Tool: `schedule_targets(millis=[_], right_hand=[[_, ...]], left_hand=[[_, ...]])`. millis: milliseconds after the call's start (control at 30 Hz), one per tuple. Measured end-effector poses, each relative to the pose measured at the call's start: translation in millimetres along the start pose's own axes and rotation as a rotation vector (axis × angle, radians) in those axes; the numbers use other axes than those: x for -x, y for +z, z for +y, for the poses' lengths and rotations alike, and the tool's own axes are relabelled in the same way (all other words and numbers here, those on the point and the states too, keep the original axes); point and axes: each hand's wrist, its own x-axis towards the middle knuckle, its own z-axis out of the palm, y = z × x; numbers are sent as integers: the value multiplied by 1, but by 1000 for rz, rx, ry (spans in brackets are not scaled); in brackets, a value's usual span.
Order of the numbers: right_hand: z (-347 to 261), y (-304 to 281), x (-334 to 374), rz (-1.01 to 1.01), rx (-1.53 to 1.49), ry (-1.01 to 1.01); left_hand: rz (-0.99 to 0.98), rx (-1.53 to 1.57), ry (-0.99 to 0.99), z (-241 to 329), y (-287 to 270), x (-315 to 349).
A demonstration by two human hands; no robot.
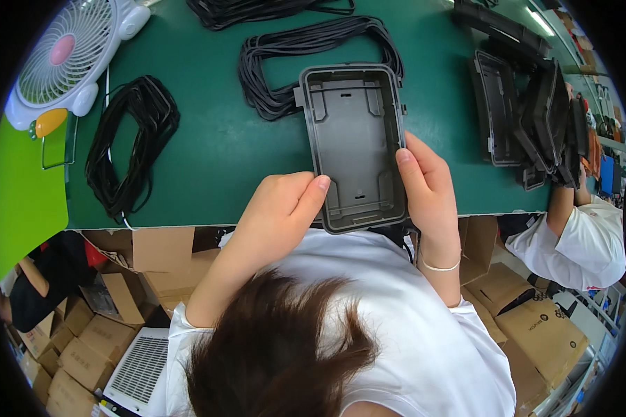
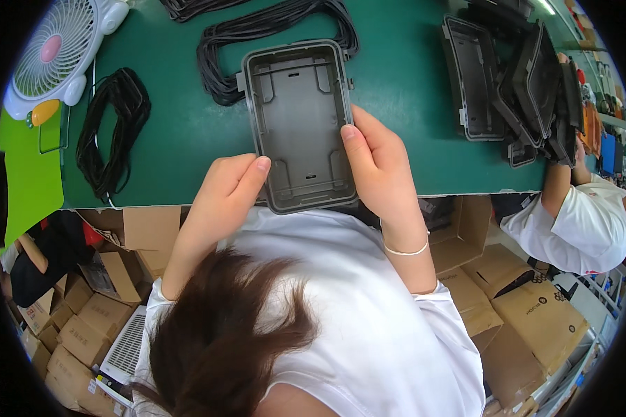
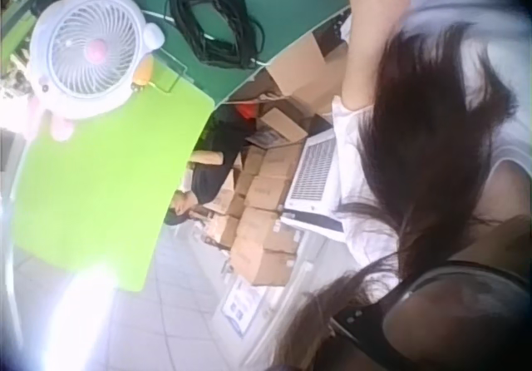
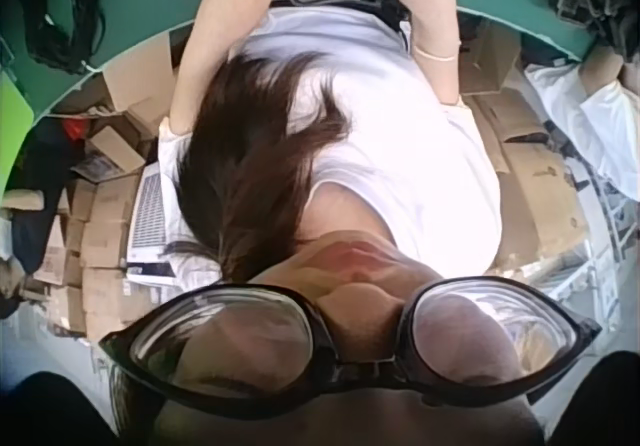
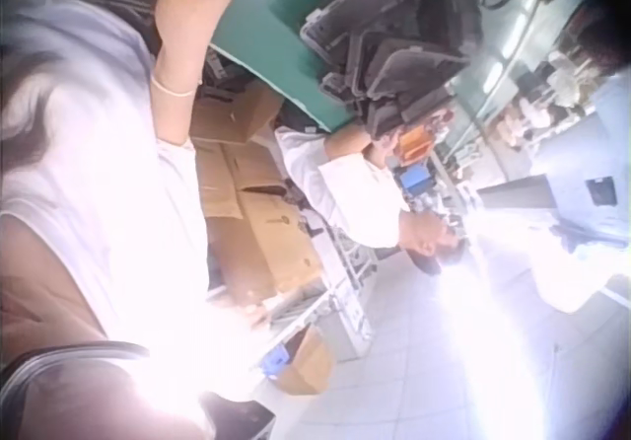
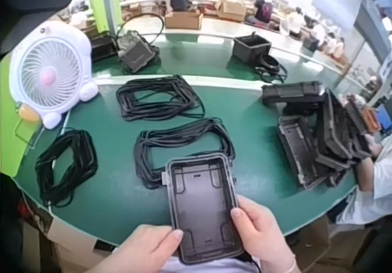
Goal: Fitting rubber seals into plastic equipment housings on an assembly line.
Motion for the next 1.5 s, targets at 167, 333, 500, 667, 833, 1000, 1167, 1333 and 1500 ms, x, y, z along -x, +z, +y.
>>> schedule_targets(millis=[167, 333, 500, 667, 833, 1000, 1167, 1333, 1500], right_hand=[[-1, -9, 0, 58, -272, 242], [4, -9, 6, -36, 126, 62], [4, 1, 1, 49, -136, 43], [3, -16, 14, -123, -198, 137], [5, -9, 13, -53, 64, -85], [6, -16, 17, -40, -234, 175], [7, -6, 22, -8, 10, 10], [9, -10, 23, 12, -103, 63], [7, -17, 27, 12, -563, 162]], left_hand=[[29, 78, -9, -7, 0, 0], [26, 15, 78, -5, 3, 1], [46, 45, 38, -7, 3, -1], [15, 49, 14, -4, 6, 4], [24, 38, 50, -5, 6, 3], [-12, 63, -21, -6, 3, 5], [21, -33, 64, -8, 6, 9], [-21, 59, -21, -12, 4, 5], [-20, 165, -13, -13, 2, 12]])
